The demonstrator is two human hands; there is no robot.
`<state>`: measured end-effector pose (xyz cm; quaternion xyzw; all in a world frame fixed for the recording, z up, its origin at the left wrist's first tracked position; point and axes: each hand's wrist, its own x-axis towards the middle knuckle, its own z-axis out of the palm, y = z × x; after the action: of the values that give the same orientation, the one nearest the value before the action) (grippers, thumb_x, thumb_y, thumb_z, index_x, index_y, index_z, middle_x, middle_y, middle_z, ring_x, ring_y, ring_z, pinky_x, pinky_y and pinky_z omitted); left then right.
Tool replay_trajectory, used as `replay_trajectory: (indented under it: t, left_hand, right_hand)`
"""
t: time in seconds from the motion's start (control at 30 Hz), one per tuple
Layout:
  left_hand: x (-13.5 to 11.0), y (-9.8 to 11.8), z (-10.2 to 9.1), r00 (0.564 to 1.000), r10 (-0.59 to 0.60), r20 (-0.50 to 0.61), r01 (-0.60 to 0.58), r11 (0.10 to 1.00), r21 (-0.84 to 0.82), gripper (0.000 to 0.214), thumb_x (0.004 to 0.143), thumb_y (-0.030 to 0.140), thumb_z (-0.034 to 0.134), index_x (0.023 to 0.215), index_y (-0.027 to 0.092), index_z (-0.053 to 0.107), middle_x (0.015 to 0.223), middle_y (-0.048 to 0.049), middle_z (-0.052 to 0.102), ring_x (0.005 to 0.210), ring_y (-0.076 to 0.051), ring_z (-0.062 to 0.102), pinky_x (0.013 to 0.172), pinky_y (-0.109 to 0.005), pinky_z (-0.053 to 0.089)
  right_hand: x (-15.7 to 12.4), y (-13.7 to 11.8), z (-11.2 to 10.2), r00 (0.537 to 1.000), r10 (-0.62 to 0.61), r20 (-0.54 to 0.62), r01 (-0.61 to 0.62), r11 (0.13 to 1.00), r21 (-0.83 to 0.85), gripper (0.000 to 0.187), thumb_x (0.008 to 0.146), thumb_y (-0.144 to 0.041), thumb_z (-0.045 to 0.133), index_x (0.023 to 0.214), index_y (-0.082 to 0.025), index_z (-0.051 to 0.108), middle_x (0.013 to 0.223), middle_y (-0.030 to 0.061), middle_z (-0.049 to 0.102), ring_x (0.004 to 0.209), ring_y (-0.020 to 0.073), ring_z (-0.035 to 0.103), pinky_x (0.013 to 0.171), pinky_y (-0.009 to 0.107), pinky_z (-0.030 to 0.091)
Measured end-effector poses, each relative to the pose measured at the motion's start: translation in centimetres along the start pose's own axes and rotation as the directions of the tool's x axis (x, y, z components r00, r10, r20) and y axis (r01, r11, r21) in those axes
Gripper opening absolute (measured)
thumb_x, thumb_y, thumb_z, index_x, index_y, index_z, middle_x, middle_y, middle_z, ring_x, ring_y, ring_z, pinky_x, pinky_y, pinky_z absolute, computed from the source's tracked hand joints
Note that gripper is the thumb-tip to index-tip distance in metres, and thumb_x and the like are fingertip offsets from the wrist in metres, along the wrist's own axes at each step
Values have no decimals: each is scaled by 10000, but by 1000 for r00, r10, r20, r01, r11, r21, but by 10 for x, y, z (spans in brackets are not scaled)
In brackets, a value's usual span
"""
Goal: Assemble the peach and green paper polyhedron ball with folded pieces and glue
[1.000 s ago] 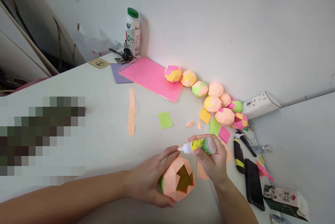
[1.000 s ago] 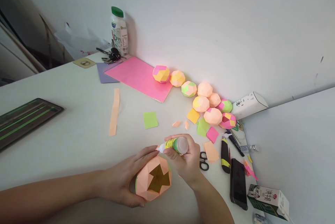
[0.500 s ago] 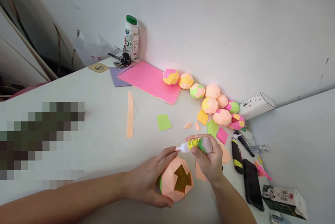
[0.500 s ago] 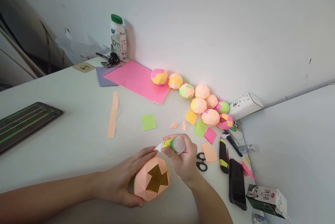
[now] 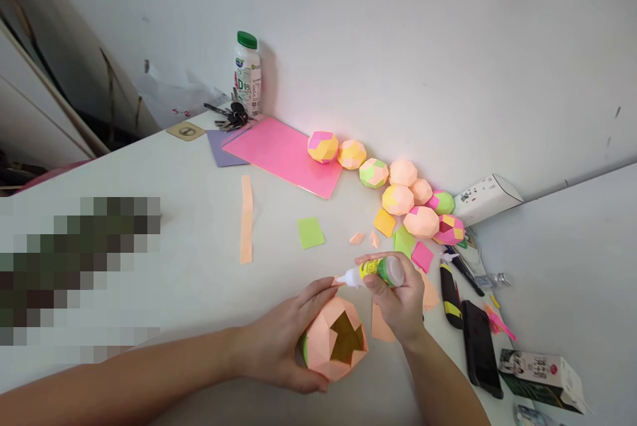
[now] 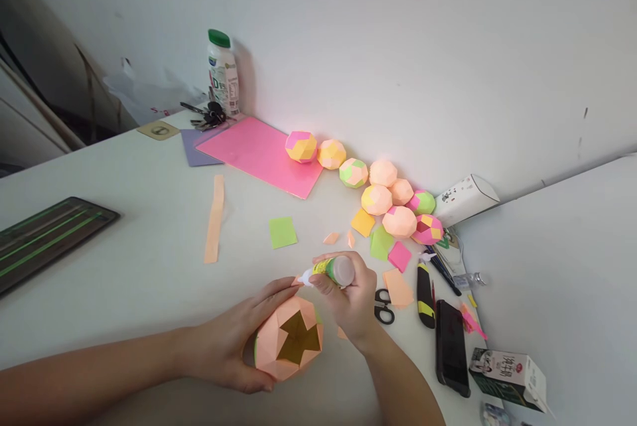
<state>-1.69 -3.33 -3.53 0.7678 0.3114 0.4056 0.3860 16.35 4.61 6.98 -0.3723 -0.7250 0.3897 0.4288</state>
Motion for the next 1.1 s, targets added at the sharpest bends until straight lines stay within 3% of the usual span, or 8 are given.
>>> replay_trajectory:
  t: [0.2, 0.43, 0.57, 0.73, 0.9, 1.1]
  left_hand:
    - [-2, -1, 0, 1000, -17, 1, 17, 1000, -4, 1116, 711, 555, 729, 1505, 312, -17, 1550, -145, 142, 1428, -389, 203, 1126, -519, 313]
    - [-1, 1, 0, 1000, -8, 7, 9, 1000, -15, 1109, 717, 555, 723, 1505, 317, -20, 1554, -146, 129, 1429, -393, 194, 1124, -529, 311]
    - [1, 1, -1, 1000, 0, 7, 0, 1000, -17, 1132, 706, 545, 738, 1503, 319, -34, 1553, -148, 134, 1427, -394, 205, 1120, -526, 322]
    - [0, -1, 0, 1000, 6, 14, -6, 1000, -1, 1162, 690, 527, 759, 1502, 318, -46, 1556, -154, 133, 1436, -403, 175, 1126, -529, 313]
    - [-1, -2, 2, 1000, 2, 9, -2, 1000, 20, 1184, 679, 525, 769, 1499, 318, -59, 1554, -163, 127, 1427, -419, 185, 1113, -538, 329]
    - [-1, -3, 1, 1000, 27, 12, -27, 1000, 6, 1237, 655, 521, 790, 1493, 328, -100, 1556, -157, 127, 1426, -429, 179, 1115, -544, 323]
  right_hand:
    - [1, 0, -1, 999, -31, 23, 30, 999, 34, 175, 797, -323, 726, 906, -224, 630, 842, 28, 727, 711, 162, 668, 614, 268, 536]
    - [4, -5, 0, 995, 21, 93, -31, 993, 112, 247, 789, -393, 726, 929, -223, 614, 862, 41, 702, 733, 167, 646, 640, 284, 533]
    - [4, -6, -2, 997, 34, 70, -41, 994, 101, 232, 796, -386, 717, 928, -222, 620, 853, 42, 692, 741, 164, 633, 647, 284, 529]
    - [0, -9, -4, 1000, -24, 3, 23, 992, 124, 185, 827, -354, 689, 953, -238, 620, 877, 33, 686, 764, 160, 637, 654, 274, 526]
    - [-1, -7, 0, 993, -43, 107, 35, 997, 70, 192, 800, -310, 720, 949, -227, 630, 860, 38, 697, 797, 177, 654, 673, 276, 541]
    - [-3, -6, -1, 995, -90, 41, 87, 995, 57, 169, 826, -292, 683, 967, -230, 615, 896, 45, 696, 829, 187, 659, 724, 302, 551]
